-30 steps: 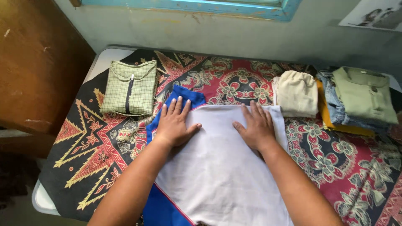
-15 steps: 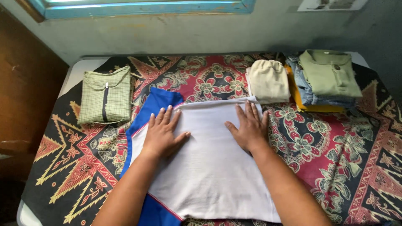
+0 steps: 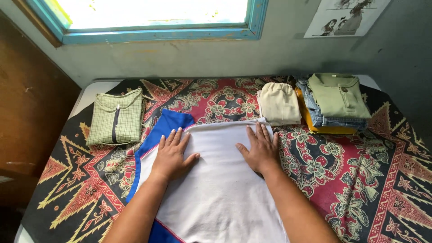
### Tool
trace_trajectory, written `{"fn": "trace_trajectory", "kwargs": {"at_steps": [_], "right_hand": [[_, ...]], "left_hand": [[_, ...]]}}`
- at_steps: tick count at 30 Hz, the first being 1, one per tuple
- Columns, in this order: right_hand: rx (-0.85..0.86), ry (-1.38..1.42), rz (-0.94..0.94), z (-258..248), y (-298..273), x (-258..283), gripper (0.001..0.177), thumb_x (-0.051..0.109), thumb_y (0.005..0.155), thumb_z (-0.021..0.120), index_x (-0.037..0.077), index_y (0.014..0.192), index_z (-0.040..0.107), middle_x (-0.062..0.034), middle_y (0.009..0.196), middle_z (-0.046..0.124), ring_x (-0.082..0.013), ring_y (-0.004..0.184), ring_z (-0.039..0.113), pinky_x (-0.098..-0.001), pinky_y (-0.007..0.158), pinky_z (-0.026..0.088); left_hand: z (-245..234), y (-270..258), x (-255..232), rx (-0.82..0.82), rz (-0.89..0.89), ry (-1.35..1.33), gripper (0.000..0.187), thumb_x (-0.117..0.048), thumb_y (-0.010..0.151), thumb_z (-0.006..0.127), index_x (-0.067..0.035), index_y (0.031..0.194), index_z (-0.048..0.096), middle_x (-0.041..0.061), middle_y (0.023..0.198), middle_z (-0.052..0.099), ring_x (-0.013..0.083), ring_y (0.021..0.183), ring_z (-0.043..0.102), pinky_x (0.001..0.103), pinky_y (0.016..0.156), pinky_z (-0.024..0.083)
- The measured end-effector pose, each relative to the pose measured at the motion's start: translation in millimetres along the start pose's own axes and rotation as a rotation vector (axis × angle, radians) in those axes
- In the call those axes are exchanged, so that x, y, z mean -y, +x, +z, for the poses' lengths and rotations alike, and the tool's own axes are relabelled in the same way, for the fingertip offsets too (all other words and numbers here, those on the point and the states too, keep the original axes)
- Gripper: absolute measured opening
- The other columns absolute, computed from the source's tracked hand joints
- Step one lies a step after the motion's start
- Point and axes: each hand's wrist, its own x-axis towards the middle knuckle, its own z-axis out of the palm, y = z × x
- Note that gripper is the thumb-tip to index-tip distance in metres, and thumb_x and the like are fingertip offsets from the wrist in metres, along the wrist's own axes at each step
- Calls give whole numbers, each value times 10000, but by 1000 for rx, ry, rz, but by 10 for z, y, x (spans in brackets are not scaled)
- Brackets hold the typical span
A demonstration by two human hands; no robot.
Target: The person folds a white and blue t-shirt and a red t-shirt on a patterned table. They smooth and fold each garment into neat rectangles and place them in a stack.
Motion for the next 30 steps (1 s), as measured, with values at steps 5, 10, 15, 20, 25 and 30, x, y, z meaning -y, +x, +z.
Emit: {"fn": "trace_trajectory", "kwargs": {"at_steps": [5, 10, 15, 20, 25, 30], "right_hand": [[-23, -12, -21, 127, 50, -75, 814, 752, 964, 322, 232, 1588, 373, -153, 1673, 303, -302, 1575, 227, -671, 1217, 124], [-52, 24, -52, 161, 32, -144, 723, 708, 960, 412, 277, 1538, 458, -94, 1659, 352, -283, 1566, 252, -674, 1219, 120], [-76, -2, -115, 18, -308, -141, 693, 691, 920, 501, 305, 1495, 507, -95, 1626, 404, -298, 1554, 284, -662, 1212, 180], [76, -82, -101, 78, -711, -171, 755, 696, 950, 425, 270, 1571, 385, -141, 1654, 328, -334, 1557, 260, -643, 1232, 171], [56, -110, -103, 100, -754, -224, 792, 725, 961, 382, 246, 1591, 360, -165, 1665, 304, -354, 1557, 249, -637, 1234, 140], [80, -78, -94, 44, -749, -193, 823, 765, 960, 329, 253, 1603, 341, -165, 1675, 284, -350, 1565, 226, -634, 1231, 130]], "left_hand": [[295, 12, 116, -251, 64, -33, 678, -604, 891, 619, -207, 1437, 550, 95, 1566, 474, 294, 1450, 437, 544, 1211, 295], [404, -18, 193, -505, 173, -64, 502, -537, 901, 654, -221, 1291, 665, 53, 1446, 594, 260, 1329, 576, 508, 1177, 362], [146, -359, -4, -343, 166, -85, 612, -563, 879, 644, -216, 1383, 612, 102, 1473, 562, 317, 1345, 550, 575, 1143, 375], [-39, -662, -30, 40, 2, 38, 805, -706, 915, 526, -243, 1564, 419, 145, 1629, 382, 344, 1509, 355, 600, 1212, 222], [-32, -816, 41, 70, -51, 112, 831, -762, 914, 427, -312, 1607, 342, 90, 1661, 351, 311, 1547, 293, 572, 1240, 174], [-50, -820, 45, 68, -60, 75, 822, -759, 925, 392, -305, 1608, 342, 84, 1656, 354, 308, 1549, 281, 568, 1247, 159]]}}
